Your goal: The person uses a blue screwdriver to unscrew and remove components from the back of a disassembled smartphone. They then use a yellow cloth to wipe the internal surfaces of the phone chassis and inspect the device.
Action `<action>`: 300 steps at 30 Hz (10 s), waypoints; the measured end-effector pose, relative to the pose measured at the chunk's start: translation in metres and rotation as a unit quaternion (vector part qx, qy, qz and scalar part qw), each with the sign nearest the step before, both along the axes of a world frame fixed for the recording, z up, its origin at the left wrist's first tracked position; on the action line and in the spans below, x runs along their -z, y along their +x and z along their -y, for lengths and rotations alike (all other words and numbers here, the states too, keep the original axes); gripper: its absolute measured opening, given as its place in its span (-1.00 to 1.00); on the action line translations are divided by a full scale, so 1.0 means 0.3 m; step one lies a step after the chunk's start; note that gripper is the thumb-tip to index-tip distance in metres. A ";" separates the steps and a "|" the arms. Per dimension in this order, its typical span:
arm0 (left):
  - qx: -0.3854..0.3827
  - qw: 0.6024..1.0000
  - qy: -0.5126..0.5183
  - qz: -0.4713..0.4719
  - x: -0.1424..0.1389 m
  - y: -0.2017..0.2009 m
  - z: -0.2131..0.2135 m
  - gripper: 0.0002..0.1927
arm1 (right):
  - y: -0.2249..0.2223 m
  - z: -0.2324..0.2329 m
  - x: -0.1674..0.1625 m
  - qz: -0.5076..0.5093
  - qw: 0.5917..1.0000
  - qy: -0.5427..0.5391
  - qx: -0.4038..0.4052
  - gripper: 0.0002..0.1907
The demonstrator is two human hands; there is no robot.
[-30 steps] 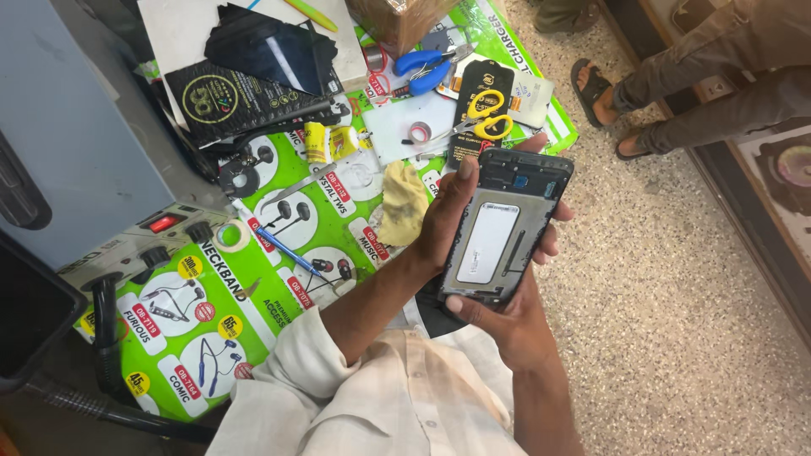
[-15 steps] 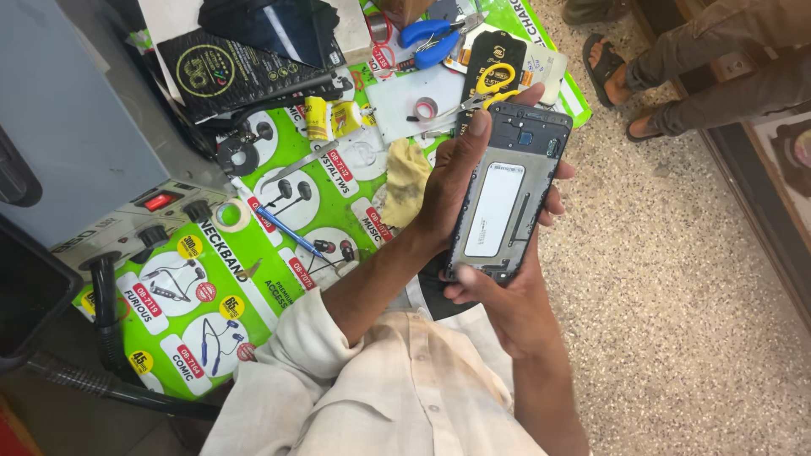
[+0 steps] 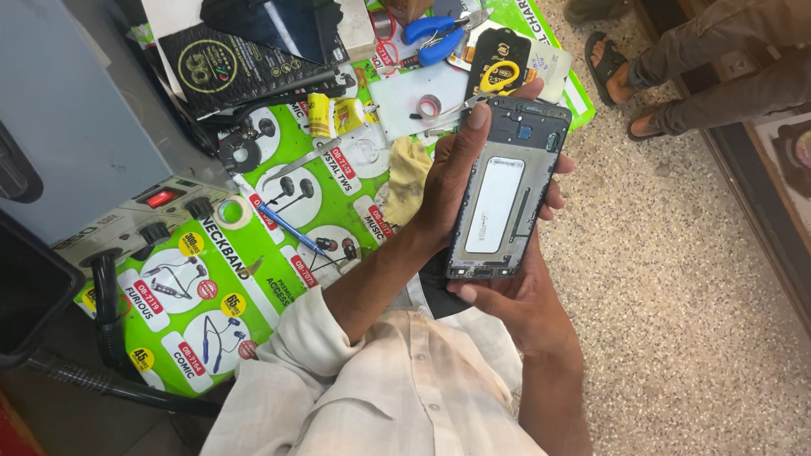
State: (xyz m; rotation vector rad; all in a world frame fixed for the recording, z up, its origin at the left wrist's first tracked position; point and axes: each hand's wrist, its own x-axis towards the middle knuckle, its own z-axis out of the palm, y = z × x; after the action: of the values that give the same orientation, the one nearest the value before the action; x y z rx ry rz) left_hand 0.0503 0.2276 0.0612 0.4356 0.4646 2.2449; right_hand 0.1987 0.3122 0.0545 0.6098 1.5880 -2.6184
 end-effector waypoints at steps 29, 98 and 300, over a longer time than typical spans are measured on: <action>-0.045 0.994 -0.073 -0.061 -0.039 0.047 -0.043 -0.31 | 0.035 0.011 -0.002 -0.017 0.999 0.010 0.026 -0.18; 0.092 0.995 0.024 -0.036 -0.088 0.046 0.017 -0.18 | 0.078 -0.108 0.098 -0.087 0.992 0.082 0.033 -0.54; 0.074 0.975 0.083 0.190 0.030 -0.001 0.156 -0.07 | -0.003 -0.117 0.211 -0.050 0.981 -0.100 0.161 -0.51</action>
State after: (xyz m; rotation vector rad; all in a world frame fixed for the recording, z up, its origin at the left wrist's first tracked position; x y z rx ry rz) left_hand 0.0499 0.1808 0.0521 0.1102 0.0442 2.1610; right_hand 0.1978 0.3474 -0.0088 0.7920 1.3201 -3.0377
